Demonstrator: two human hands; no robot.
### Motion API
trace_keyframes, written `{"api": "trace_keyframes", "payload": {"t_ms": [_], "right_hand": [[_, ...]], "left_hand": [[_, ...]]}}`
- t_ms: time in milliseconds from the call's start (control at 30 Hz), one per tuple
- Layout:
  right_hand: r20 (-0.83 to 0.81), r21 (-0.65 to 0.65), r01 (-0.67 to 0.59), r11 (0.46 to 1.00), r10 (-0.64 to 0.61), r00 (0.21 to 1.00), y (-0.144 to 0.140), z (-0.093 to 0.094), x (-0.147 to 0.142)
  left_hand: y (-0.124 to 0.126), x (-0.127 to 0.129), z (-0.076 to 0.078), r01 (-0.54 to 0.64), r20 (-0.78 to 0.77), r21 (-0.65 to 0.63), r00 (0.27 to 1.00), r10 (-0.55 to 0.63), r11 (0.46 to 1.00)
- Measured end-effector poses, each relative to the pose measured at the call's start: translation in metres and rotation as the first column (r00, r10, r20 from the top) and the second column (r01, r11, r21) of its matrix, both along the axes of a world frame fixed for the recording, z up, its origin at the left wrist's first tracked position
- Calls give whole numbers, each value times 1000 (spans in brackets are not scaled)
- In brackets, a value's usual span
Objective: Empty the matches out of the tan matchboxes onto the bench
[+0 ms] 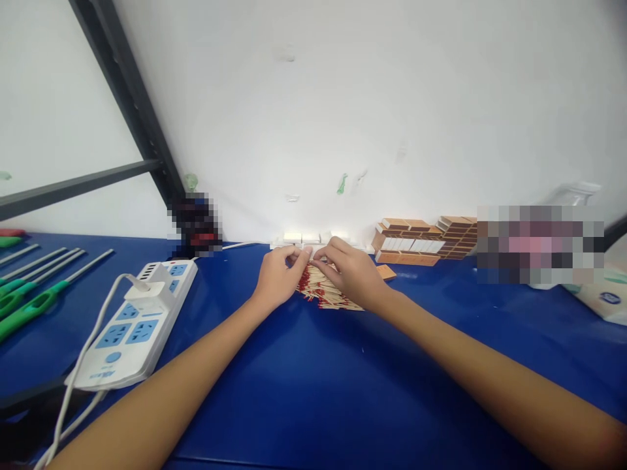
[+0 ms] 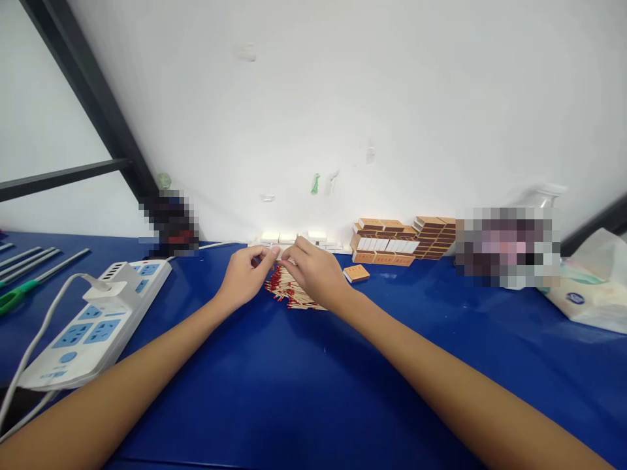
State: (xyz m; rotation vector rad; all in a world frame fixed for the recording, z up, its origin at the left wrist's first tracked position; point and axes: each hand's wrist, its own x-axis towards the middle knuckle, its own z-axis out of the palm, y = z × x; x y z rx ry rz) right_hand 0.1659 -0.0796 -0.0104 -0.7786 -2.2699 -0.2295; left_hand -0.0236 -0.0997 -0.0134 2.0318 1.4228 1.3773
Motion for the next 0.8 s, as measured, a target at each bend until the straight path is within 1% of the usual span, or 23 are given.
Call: {"api": "trace_keyframes", "payload": {"t_ms": [67,100,167,233,333,433,533,633,733,800], "right_hand": [[3,-59,-14,998,15,1000,9,7,1],[4,-80,0,997,1,1000,16,10,2],[-2,-113,67,991,-67,998,32,16,5],[-7,-150,142,978,-145,989,52,20,7],[55,-201,224,954,-218,974,80,21,6],[158,-246,277,929,-244,957,95,15,2],[183,-262,289,921,-247,952,94,10,1],[115,-212,274,938,-255,960,80,11,11],[53,-135,238,962,-233,971,58,17,36],[34,-123,235,964,-232,972,43,19,61]], "left_hand": [[1,-2,0,-29,15,7,999,29,1000],[2,-2,0,-52,25,10,998,51,999],[3,-4,-1,-107,24,21,994,107,994],[5,-6,-3,-145,-13,39,989,146,989],[6,-6,-6,-159,-79,71,983,164,985],[6,-6,-8,-159,-110,95,980,169,983],[5,-6,-8,-166,-133,116,974,181,979],[7,-8,-8,-167,-148,130,971,186,977],[10,-13,-8,-174,-167,133,966,195,976],[14,-17,-8,-181,-190,124,961,203,976]]}}
